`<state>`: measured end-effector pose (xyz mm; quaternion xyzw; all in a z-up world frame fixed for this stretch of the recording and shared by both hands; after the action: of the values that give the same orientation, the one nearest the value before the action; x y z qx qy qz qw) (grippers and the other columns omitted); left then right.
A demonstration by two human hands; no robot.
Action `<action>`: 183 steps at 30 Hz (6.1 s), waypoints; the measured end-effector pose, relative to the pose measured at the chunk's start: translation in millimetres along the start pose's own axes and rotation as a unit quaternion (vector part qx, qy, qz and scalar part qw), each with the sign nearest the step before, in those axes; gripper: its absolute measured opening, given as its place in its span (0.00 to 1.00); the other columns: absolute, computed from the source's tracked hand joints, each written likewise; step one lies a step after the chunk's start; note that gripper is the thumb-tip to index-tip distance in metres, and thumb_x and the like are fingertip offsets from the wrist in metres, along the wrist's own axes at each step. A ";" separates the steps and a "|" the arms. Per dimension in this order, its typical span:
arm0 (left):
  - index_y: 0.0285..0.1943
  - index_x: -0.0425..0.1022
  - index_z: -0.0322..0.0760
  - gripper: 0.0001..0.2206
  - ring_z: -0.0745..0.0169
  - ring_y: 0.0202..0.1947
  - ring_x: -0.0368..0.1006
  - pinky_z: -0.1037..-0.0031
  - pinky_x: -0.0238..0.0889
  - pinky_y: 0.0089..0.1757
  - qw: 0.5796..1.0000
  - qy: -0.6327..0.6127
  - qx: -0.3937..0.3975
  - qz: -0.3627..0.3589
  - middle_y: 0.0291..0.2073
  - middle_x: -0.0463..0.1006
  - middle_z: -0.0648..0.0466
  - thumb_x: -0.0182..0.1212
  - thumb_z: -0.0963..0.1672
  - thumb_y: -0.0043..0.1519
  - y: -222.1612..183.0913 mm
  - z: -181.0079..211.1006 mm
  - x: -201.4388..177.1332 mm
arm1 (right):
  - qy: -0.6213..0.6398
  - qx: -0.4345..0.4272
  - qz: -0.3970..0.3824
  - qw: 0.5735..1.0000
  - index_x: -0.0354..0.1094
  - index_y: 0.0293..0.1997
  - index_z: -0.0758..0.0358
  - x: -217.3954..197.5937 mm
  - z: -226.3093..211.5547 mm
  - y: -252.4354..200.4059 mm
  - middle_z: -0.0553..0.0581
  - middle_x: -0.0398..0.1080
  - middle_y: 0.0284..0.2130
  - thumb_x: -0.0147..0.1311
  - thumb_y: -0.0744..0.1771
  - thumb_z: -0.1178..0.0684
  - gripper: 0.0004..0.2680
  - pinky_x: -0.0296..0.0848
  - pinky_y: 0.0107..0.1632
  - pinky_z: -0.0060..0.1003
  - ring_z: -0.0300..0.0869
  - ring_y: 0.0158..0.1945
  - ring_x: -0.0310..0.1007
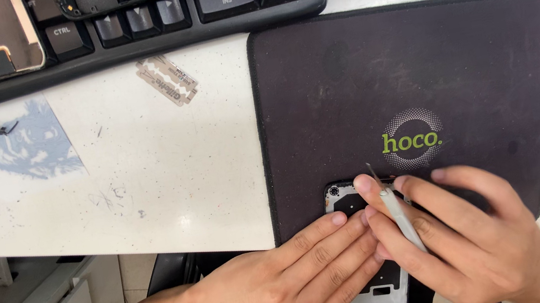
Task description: The person scrapes adhesive residue from the back of a disassembled smartphone using a metal tool. They then apply a liquid from a small bottle to the surface and continue scraping to remove the residue.
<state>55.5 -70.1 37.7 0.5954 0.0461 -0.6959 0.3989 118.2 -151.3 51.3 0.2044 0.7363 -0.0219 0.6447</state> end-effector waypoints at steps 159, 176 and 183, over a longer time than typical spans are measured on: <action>0.52 0.83 0.38 0.13 0.55 0.52 0.77 0.69 0.73 0.46 0.999 -0.015 -0.029 -0.016 0.50 0.83 0.53 0.65 0.49 0.67 55.5 8.3 3.0 | 0.294 0.461 0.128 0.827 0.75 0.37 0.73 -43.3 91.7 -147.9 0.62 0.79 0.31 0.64 0.61 0.66 0.05 0.79 0.32 0.27 0.40 0.31 0.83; 0.52 0.82 0.35 0.12 0.55 0.49 0.79 0.70 0.75 0.46 1.000 0.000 -0.006 0.013 0.51 0.83 0.49 0.65 0.47 0.69 54.4 7.1 -5.5 | 0.316 0.443 0.136 0.828 0.77 0.39 0.69 -36.8 91.2 -127.3 0.60 0.79 0.32 0.66 0.62 0.63 0.06 0.70 0.27 0.24 0.36 0.27 0.76; 0.54 0.81 0.34 0.12 0.55 0.52 0.79 0.71 0.75 0.50 1.000 0.014 -0.001 0.021 0.54 0.82 0.47 0.63 0.47 0.71 48.4 7.6 -8.1 | 0.314 0.368 0.117 0.867 0.77 0.39 0.71 -28.5 70.4 -104.1 0.61 0.79 0.31 0.66 0.62 0.63 0.06 0.77 0.31 0.25 0.38 0.30 0.81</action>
<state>78.7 -102.9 66.8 0.6055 0.0395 -0.6789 0.4133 152.5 -275.2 42.8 0.5075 0.8090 -0.1505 0.2556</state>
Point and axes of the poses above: each hand's wrist, its own y-axis towards the middle knuckle, its own x-axis out of the palm, z = x × y, the point moved 10 cm from there along y, towards the middle knuckle
